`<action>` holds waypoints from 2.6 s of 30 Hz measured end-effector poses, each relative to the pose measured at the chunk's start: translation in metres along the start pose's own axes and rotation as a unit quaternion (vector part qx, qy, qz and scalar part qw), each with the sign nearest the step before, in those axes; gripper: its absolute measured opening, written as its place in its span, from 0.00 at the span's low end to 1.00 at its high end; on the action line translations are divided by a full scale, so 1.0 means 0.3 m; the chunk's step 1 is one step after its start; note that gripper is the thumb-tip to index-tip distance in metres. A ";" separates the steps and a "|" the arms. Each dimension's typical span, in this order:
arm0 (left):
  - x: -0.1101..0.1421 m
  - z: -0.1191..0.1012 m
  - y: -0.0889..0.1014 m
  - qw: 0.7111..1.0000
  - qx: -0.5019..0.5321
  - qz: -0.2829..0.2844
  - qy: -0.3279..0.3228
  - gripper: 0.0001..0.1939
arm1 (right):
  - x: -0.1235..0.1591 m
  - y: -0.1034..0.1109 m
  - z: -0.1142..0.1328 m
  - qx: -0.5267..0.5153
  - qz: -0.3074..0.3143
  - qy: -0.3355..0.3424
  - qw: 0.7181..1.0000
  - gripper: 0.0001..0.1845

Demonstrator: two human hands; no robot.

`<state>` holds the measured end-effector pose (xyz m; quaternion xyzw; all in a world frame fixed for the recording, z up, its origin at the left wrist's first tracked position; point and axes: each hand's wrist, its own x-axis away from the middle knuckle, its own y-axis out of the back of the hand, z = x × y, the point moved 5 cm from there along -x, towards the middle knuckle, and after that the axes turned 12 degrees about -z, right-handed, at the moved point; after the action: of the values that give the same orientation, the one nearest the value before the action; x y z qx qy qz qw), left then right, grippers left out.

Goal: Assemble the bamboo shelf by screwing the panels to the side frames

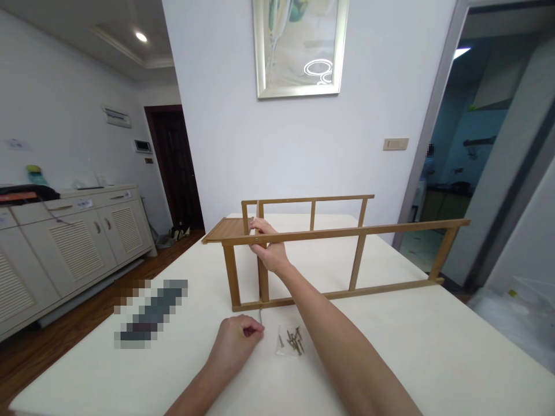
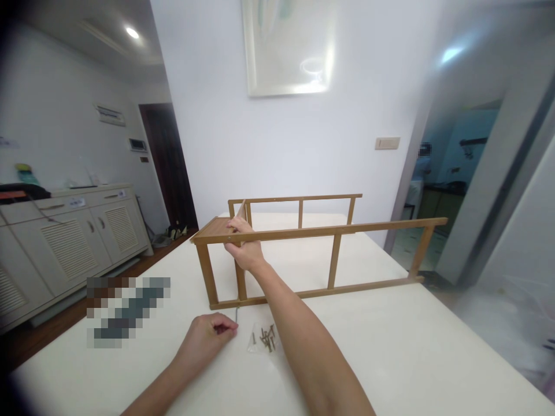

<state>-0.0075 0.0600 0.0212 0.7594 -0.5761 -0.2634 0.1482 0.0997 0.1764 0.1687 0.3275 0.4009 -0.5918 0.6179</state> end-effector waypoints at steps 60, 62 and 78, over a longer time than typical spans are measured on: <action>-0.023 0.000 -0.009 0.999 -0.031 -0.015 -0.023 0.09 | 0.003 0.001 -0.011 0.006 -0.003 -0.003 1.000 0.15; -0.022 -0.006 -0.008 0.998 -0.043 -0.022 -0.040 0.09 | 0.002 0.001 -0.010 0.003 -0.003 -0.001 1.000 0.15; 0.004 -0.037 -0.010 0.986 -0.105 -0.034 -0.123 0.13 | 0.003 0.001 -0.004 0.005 0.003 -0.011 1.000 0.15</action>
<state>0.0014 0.0590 0.0284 0.7208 -0.5332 -0.4181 0.1461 0.0997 0.1770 0.1675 0.3249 0.3901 -0.5955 0.6226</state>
